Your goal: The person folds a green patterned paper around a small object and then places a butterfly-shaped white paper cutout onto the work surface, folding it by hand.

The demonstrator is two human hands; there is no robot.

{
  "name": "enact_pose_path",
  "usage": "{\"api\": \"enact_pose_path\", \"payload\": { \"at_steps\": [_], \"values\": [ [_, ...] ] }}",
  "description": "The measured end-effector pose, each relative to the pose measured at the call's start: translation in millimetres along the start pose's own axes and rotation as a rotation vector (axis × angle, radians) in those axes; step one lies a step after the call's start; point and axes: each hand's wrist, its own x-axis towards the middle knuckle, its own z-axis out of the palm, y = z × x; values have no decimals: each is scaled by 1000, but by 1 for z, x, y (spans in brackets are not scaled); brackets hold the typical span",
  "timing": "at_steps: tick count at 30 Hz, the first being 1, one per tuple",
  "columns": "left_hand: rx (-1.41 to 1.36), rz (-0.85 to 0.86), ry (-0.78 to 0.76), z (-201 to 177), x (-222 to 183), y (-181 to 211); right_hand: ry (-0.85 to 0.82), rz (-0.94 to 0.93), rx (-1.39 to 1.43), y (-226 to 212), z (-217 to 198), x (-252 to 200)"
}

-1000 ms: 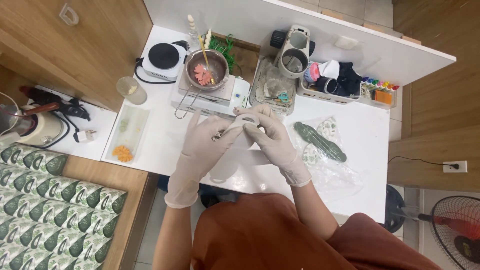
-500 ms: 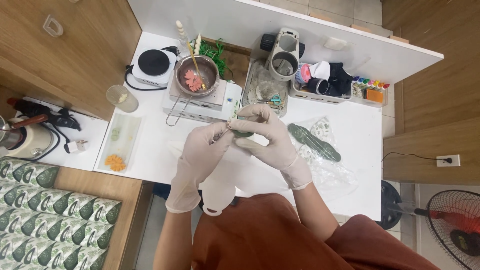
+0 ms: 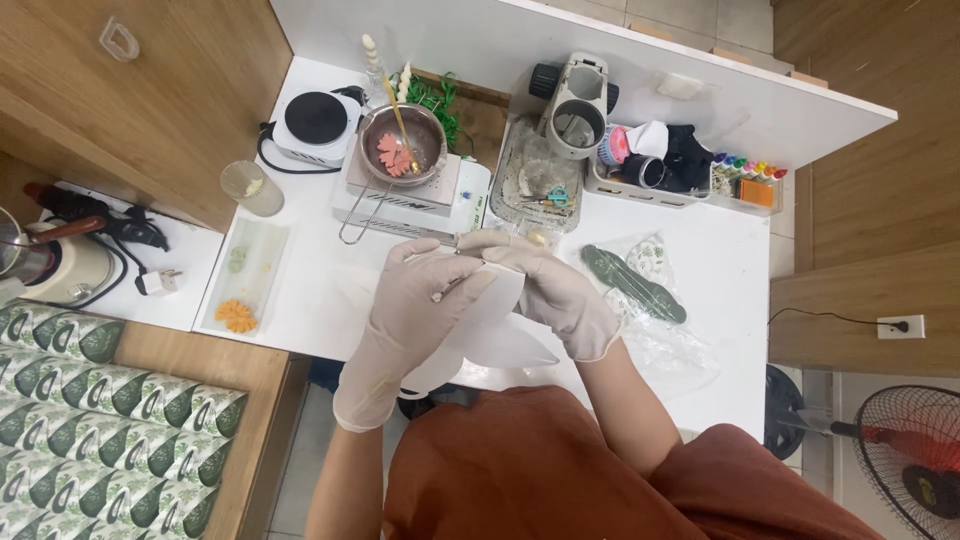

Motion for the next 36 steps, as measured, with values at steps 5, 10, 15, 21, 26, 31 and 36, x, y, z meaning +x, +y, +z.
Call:
{"api": "enact_pose_path", "payload": {
  "at_steps": [5, 10, 15, 21, 26, 31, 36],
  "values": [
    [-257, -384, 134, -4, -7, -9, 14, -144, -18, -10, -7, 2],
    [-568, -611, 515, -20, -19, -22, 228, -416, -289, -36, -48, -23],
    [-765, -499, 745, -22, -14, -22, 273, -192, -691, -30, -9, -37],
    [-650, -615, 859, -22, -9, 2, 230, -141, -718, -8, 22, -28],
    [-770, -543, 982, -14, -19, -10, 283, -44, -1022, -4, 6, -26],
    [-645, -531, 958, 9, -42, -47, 376, -157, -638, 11, -14, -15],
    [592, -121, 774, 22, -39, -13, 426, -392, -618, -6, -10, -18]
  ]
}}
